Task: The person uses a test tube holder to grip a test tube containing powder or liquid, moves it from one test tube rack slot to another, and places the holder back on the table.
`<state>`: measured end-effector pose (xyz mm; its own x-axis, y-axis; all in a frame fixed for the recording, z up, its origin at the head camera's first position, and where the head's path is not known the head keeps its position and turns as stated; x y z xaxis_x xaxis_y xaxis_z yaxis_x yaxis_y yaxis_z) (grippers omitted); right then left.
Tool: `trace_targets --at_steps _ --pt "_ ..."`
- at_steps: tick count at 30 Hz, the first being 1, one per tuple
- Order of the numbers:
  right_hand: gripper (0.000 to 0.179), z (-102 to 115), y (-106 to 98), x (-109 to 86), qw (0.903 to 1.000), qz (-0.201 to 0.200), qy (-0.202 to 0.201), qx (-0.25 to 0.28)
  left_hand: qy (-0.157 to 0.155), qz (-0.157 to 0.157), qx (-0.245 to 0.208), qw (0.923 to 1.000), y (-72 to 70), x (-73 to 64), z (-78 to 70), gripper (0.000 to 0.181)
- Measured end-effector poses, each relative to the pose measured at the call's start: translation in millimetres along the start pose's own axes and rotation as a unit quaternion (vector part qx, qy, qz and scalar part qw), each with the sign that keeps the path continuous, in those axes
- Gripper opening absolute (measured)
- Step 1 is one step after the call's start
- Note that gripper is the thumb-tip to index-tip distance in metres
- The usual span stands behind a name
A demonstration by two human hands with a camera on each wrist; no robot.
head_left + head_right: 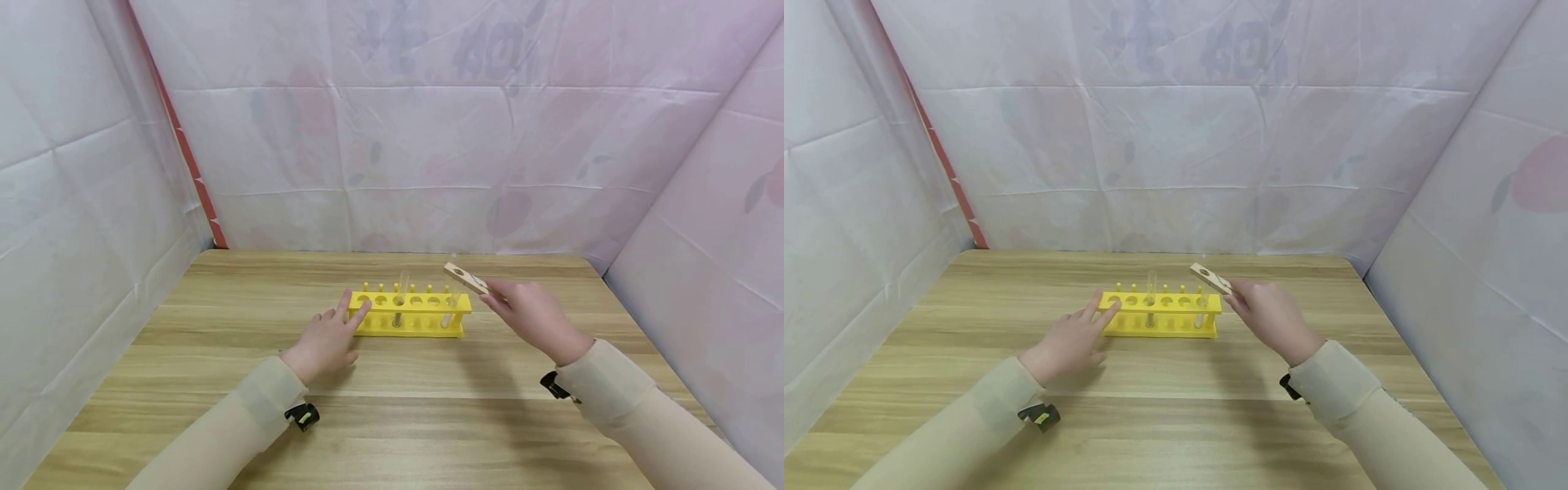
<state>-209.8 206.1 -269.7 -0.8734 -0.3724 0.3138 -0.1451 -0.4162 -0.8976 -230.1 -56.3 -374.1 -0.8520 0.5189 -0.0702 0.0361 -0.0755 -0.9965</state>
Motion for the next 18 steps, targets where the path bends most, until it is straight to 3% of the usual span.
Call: trace_targets --at_steps 18 --pt "0.011 6.7 7.1 5.8 0.9999 0.005 -0.003 0.011 -0.002 -0.006 0.001 1.0 1.2 0.4 -1.5 0.087"
Point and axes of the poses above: each hand's wrist, its own x-axis towards the middle knuckle, its own y-axis out of the palm, z = x × y, the point moved 7 cm from there along x, towards the middle knuckle, and after that the axes turned 6 degrees about x, right-handed, at the moved point
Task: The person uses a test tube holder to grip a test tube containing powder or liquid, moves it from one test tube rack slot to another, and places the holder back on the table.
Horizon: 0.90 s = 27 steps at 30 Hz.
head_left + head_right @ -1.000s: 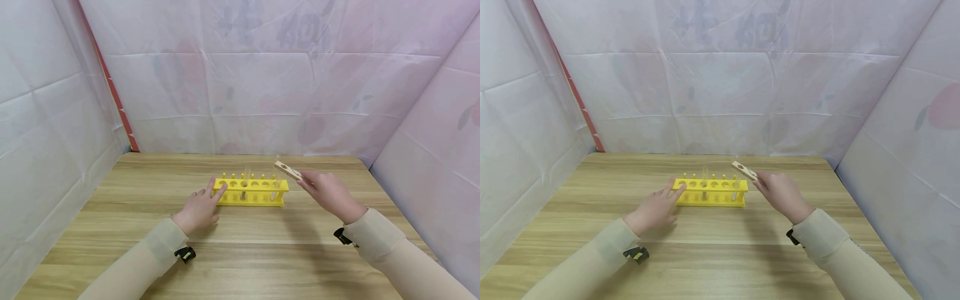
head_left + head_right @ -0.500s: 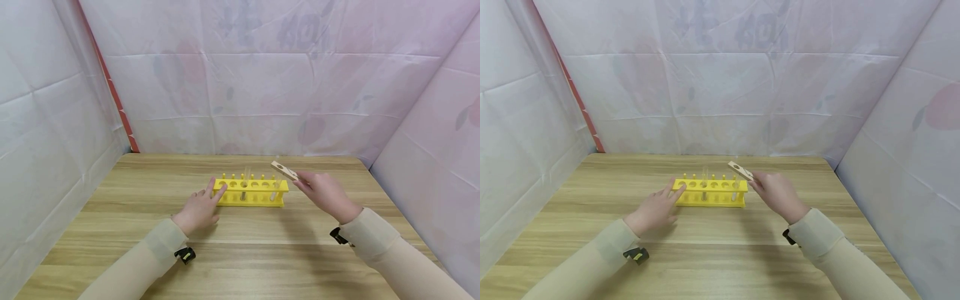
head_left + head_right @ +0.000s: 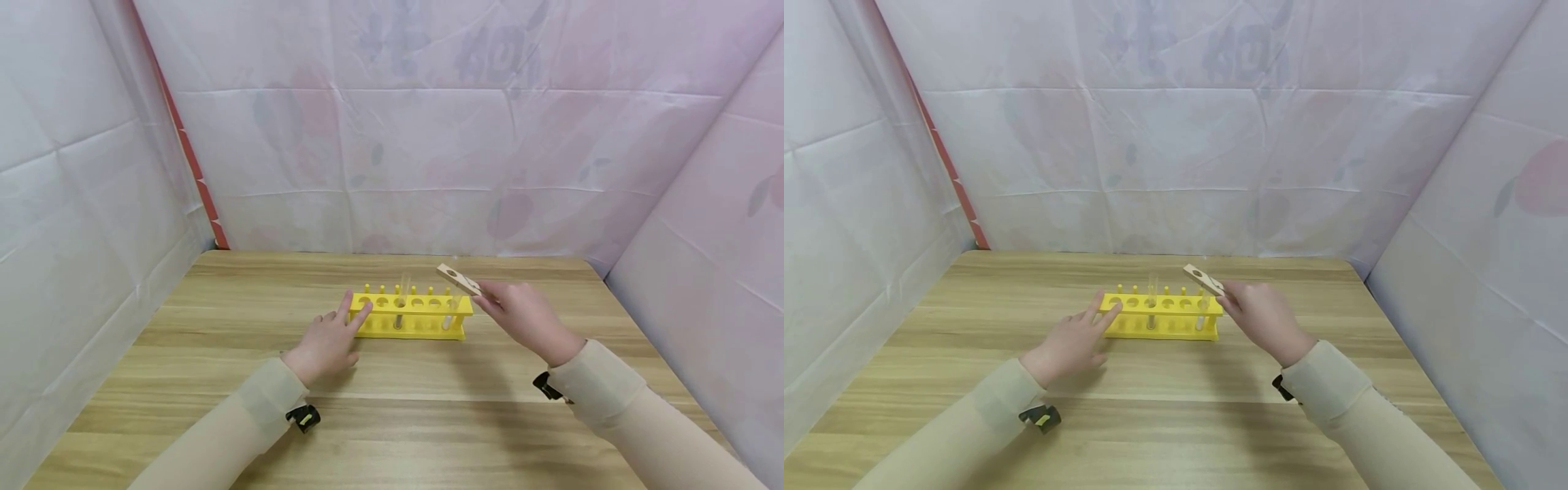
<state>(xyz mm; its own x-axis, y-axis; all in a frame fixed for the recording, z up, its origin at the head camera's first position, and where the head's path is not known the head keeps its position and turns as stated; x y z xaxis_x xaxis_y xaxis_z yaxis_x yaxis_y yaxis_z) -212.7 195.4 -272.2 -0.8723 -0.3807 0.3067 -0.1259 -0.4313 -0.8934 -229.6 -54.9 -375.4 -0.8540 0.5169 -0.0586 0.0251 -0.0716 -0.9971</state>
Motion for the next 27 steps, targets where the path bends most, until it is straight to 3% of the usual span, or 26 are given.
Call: trace_targets --at_steps 27 --pt "0.023 16 13 13.4 0.9999 0.005 -0.009 -0.004 0.0 -0.001 0.025 0.9997 -0.9 2.1 3.5 0.09"
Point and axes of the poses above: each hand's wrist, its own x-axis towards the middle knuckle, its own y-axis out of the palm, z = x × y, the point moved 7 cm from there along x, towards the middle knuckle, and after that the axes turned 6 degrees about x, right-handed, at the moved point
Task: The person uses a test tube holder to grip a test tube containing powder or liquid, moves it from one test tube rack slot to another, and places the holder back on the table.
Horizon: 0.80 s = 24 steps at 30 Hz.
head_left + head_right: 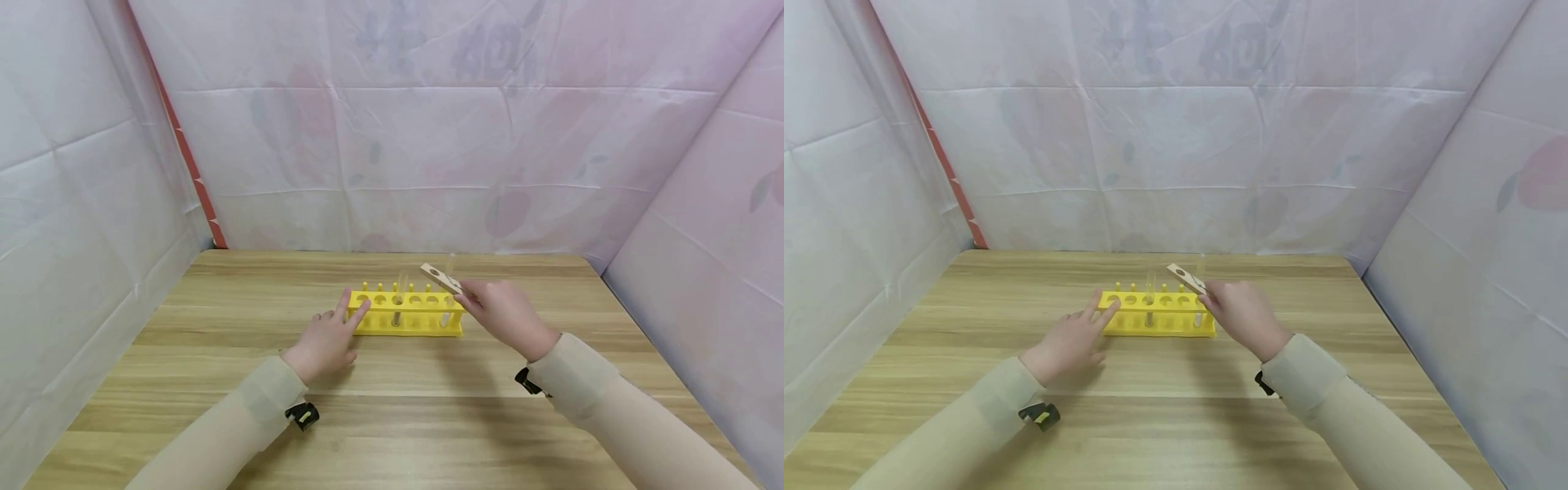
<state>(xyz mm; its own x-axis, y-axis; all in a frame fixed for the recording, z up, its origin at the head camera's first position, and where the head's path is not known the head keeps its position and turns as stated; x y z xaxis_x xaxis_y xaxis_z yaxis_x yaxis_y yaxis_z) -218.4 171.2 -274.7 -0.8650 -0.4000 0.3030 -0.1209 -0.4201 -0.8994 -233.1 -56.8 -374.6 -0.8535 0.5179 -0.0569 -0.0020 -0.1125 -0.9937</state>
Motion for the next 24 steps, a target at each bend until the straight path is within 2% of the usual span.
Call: trace_targets --at_steps 6,18,24 --pt "0.025 2 3 2.0 0.9999 0.008 0.013 0.008 0.003 -0.003 0.002 1.0 0.9 0.1 -0.7 0.089" --pt "0.027 9 9 7.7 0.9999 -0.004 0.006 0.009 0.0 0.003 0.005 1.0 2.4 0.6 -0.2 0.089" --pt "0.022 12 11 11.2 0.9998 -0.001 0.013 0.015 -0.003 0.005 0.006 1.0 2.6 0.5 -0.4 0.089"
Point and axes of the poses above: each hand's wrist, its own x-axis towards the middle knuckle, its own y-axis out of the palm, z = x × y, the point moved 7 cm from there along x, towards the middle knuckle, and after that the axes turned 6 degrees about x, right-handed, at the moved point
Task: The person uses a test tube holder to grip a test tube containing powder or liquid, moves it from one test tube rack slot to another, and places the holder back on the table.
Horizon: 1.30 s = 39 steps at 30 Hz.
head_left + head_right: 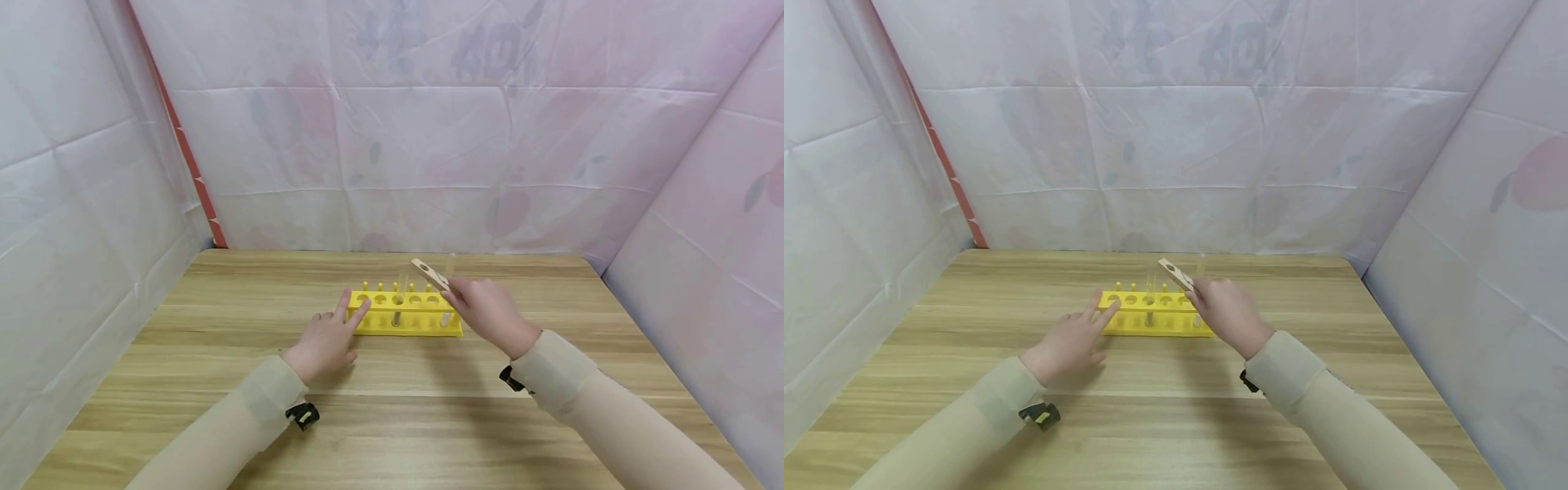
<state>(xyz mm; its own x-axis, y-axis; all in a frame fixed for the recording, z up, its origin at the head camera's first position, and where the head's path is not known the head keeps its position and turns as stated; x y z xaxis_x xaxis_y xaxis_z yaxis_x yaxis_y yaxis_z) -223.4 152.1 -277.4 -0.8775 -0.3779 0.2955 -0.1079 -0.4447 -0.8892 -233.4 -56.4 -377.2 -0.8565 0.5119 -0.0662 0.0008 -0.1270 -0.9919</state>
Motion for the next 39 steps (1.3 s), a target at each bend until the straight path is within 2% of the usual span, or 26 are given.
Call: trace_targets --at_steps 16,33,39 --pt "0.02 3 5 6.3 0.9999 0.008 0.006 -0.001 0.001 -0.013 0.009 0.9999 -2.5 -1.8 -1.8 0.09" --pt "0.025 12 7 10.1 0.9998 0.02 -0.004 -0.004 -0.003 -0.01 0.02 0.9997 -1.0 -3.1 -3.4 0.094" --pt "0.02 14 8 10.3 0.9997 0.026 -0.004 -0.002 0.0 -0.01 0.022 0.9997 -3.3 -5.1 -4.5 0.097"
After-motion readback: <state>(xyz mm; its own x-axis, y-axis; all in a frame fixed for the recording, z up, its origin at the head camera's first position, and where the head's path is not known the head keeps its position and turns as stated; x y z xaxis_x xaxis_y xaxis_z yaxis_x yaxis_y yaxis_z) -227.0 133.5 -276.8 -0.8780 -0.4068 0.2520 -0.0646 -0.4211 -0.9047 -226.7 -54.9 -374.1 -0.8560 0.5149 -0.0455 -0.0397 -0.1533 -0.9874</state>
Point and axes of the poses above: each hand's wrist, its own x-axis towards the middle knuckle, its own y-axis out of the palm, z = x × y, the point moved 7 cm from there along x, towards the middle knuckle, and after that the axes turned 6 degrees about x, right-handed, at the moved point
